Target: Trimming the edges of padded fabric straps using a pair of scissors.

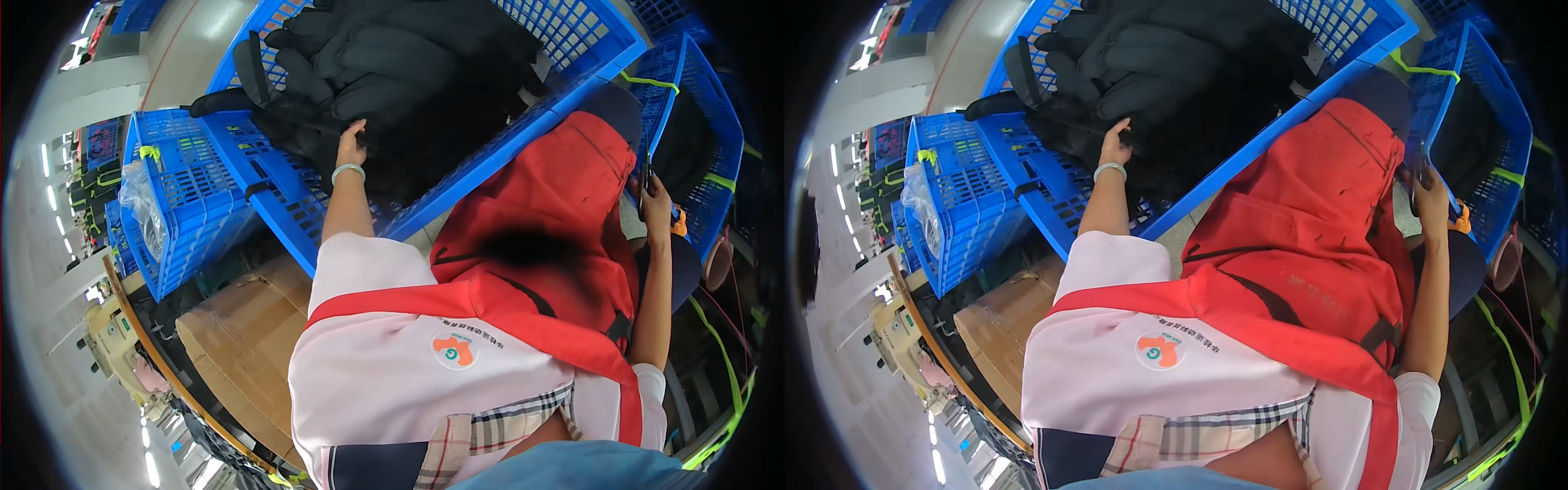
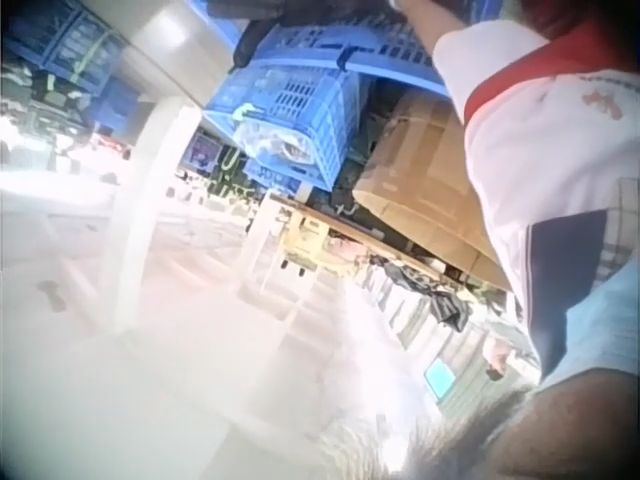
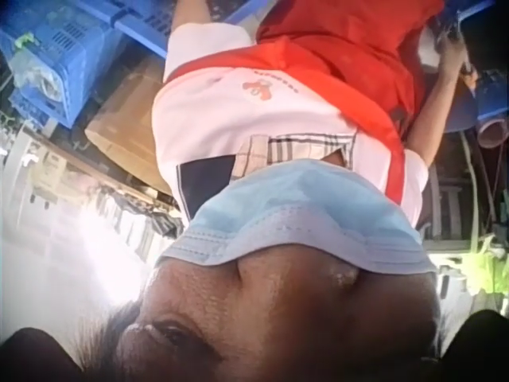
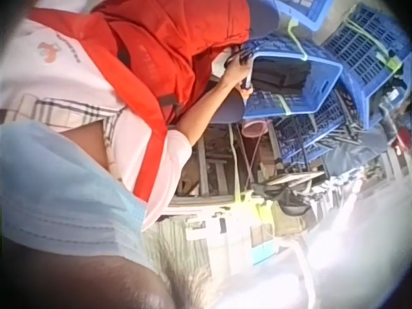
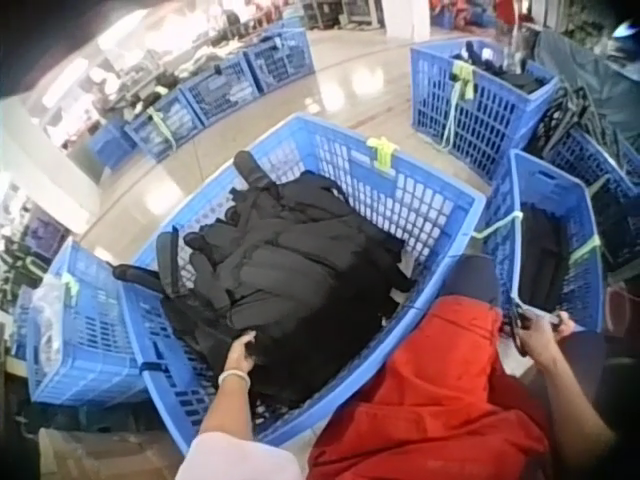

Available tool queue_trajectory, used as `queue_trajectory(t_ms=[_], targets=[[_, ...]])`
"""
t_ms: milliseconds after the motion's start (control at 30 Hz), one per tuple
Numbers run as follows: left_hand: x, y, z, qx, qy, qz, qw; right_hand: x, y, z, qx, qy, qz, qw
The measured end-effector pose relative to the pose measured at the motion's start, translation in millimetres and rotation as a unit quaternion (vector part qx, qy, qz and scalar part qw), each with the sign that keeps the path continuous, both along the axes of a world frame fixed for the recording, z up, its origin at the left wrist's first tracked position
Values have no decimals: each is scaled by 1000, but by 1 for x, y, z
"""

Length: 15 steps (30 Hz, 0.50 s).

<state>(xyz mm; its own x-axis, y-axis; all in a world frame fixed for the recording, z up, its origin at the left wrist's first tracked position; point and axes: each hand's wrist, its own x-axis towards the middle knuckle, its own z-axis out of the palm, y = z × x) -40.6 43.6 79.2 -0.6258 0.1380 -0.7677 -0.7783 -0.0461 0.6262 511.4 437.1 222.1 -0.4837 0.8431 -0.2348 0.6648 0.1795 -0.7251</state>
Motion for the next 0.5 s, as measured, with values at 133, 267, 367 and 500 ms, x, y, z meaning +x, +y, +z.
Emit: queue_trajectory(t_ms=[133,267,367,500], targets=[[4,-1,49,91,88,49,991,-14,-22,12,195,-101,14,976],[38,45,139,67,177,52,981,0,-14,30,140,-28,-47,989],[108,102,225,244,233,-77,938,-18,-30,68,109,53,-73,990],[170,147,268,477,122,-309,814,-74,-77,124,-94,236,-42,966]])
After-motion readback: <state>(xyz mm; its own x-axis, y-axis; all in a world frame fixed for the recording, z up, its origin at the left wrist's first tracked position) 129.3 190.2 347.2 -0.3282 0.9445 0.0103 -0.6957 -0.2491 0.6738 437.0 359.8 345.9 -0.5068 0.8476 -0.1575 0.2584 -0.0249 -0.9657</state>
